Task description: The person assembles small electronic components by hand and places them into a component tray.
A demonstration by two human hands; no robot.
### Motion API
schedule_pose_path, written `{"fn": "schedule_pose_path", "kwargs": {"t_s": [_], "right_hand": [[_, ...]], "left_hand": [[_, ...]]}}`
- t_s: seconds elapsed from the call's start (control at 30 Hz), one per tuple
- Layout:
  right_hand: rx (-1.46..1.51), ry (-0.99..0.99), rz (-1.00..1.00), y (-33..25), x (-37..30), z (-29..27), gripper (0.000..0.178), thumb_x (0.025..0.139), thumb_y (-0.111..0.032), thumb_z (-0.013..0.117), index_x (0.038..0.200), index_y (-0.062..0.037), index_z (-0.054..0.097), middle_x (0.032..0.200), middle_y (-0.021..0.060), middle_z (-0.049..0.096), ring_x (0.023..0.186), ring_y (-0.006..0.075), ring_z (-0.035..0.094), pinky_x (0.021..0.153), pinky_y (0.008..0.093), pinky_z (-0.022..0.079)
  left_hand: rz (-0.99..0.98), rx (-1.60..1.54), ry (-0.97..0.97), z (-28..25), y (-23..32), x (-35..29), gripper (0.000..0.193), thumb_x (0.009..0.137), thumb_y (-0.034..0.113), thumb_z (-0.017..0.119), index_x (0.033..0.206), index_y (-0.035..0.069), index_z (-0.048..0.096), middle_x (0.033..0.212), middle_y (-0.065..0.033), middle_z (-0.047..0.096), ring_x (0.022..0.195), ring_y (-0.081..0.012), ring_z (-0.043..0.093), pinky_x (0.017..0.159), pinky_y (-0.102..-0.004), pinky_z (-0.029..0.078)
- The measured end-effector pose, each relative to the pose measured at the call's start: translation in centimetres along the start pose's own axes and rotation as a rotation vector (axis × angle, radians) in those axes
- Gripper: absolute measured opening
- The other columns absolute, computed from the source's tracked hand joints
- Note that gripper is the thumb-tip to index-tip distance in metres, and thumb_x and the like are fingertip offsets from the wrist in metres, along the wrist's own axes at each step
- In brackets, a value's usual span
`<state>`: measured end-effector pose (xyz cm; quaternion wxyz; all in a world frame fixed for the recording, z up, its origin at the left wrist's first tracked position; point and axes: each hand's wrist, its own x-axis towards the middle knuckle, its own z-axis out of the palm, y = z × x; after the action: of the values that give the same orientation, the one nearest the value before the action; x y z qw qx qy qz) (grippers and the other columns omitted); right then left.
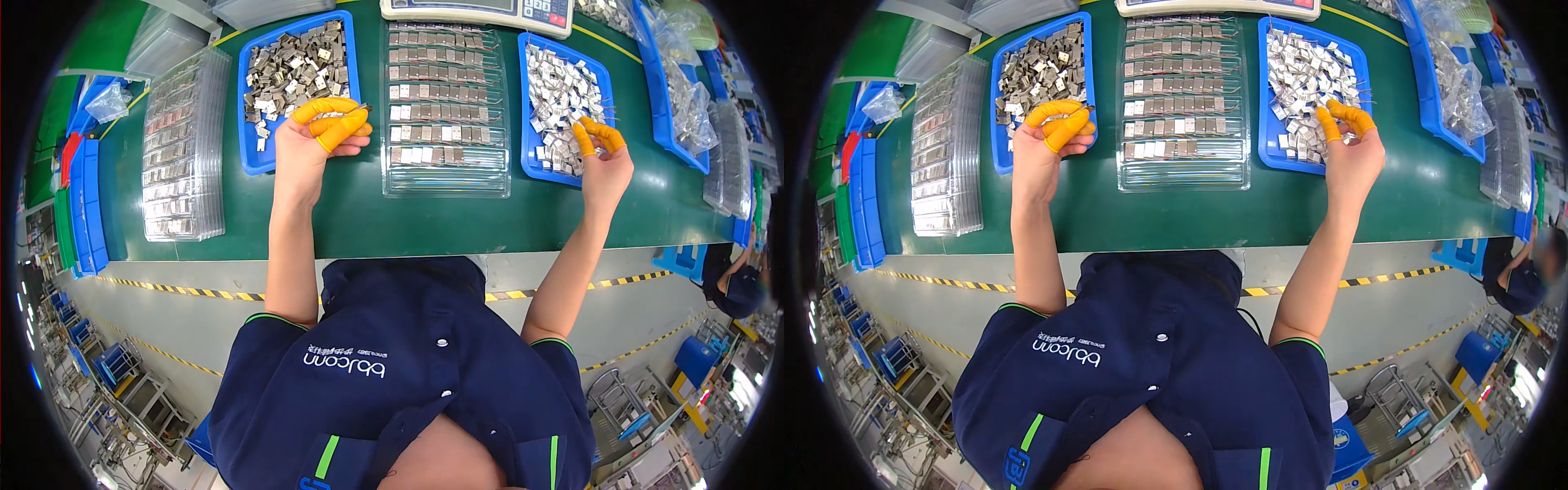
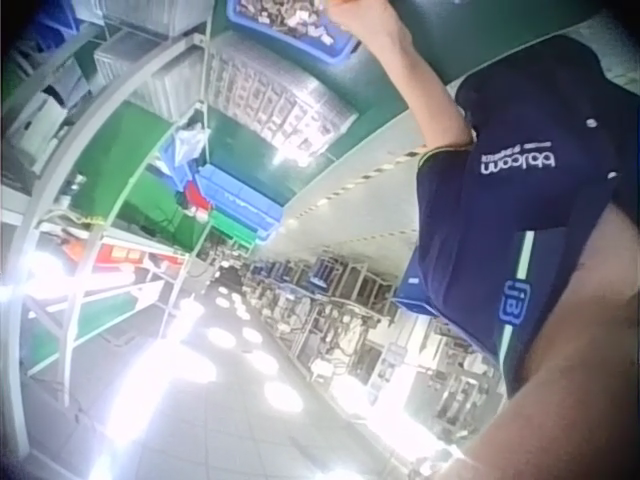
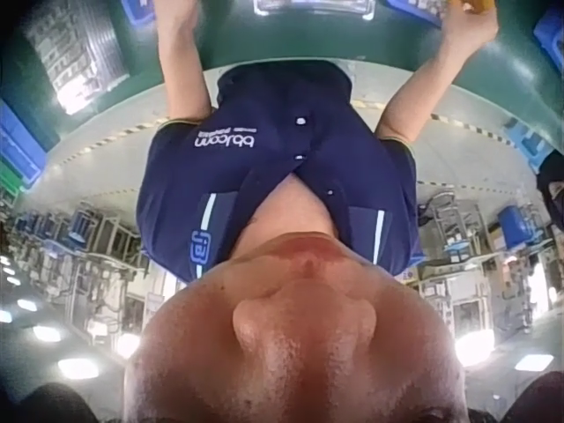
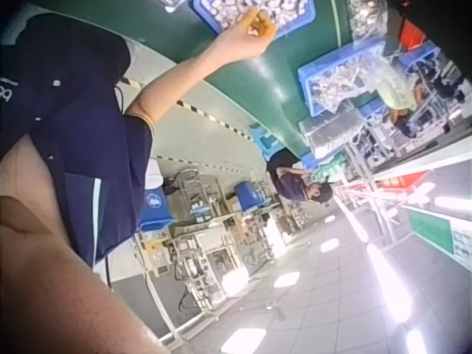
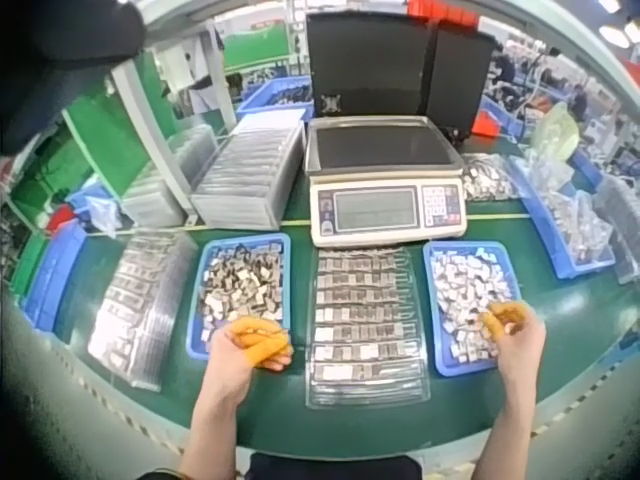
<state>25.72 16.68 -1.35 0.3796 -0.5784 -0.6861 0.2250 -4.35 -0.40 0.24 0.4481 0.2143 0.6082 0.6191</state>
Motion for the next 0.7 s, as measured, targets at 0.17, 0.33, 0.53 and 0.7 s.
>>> {"fn": "schedule_pose_path", "kwargs": {"t_s": [0.17, 0.33, 0.53, 0.7], "right_hand": [[0.393, -0.032, 0.053, -0.1, -0.3, 0.2, 0.017, 0.079, -0.004, 0.068, 0.091, 0.0025, 0.058, 0.081, 0.007, 0.064, 0.072, 0.0105, 0.059, 0.061, 0.0191, 0.043], [0.691, -0.04, 0.128, -2.6, -0.9, -0.1, 0.017, 0.083, 0.0, 0.061, 0.098, 0.0033, 0.055, 0.089, 0.0141, 0.065, 0.089, 0.0203, 0.063, 0.078, 0.0243, 0.048], [0.845, -0.18, 0.095, -7.7, -4.1, 1.1, 0.023, 0.079, 0.003, 0.064, 0.102, 0.0031, 0.061, 0.085, 0.0109, 0.066, 0.079, 0.013, 0.061, 0.075, 0.0231, 0.046], [0.883, -0.283, 0.108, -8.7, -7.3, 3.3, 0.025, 0.074, 0.006, 0.067, 0.099, 0.0038, 0.065, 0.093, 0.0083, 0.066, 0.084, 0.0131, 0.06, 0.08, 0.0248, 0.046]], "left_hand": [[0.072, -0.109, -0.071, 1.8, -0.4, 0.1, 0.022, 0.078, 0.0, 0.066, 0.098, -0.006, 0.06, 0.09, -0.0155, 0.065, 0.082, -0.0219, 0.066, 0.073, -0.0271, 0.055], [0.026, -0.219, -0.132, 3.9, -1.1, 0.1, 0.025, 0.078, 0.0, 0.065, 0.101, -0.007, 0.058, 0.091, -0.0154, 0.065, 0.083, -0.0226, 0.066, 0.075, -0.0285, 0.054], [0.029, -0.193, -0.242, 7.8, -1.3, -1.2, 0.022, 0.08, 0.001, 0.064, 0.1, -0.005, 0.061, 0.091, -0.0143, 0.066, 0.081, -0.0204, 0.065, 0.074, -0.0279, 0.054], [-0.089, -0.478, -0.36, 8.6, -2.3, -2.1, 0.026, 0.081, 0.003, 0.063, 0.106, -0.005, 0.06, 0.094, -0.0142, 0.065, 0.083, -0.0204, 0.065, 0.076, -0.0278, 0.053]]}}
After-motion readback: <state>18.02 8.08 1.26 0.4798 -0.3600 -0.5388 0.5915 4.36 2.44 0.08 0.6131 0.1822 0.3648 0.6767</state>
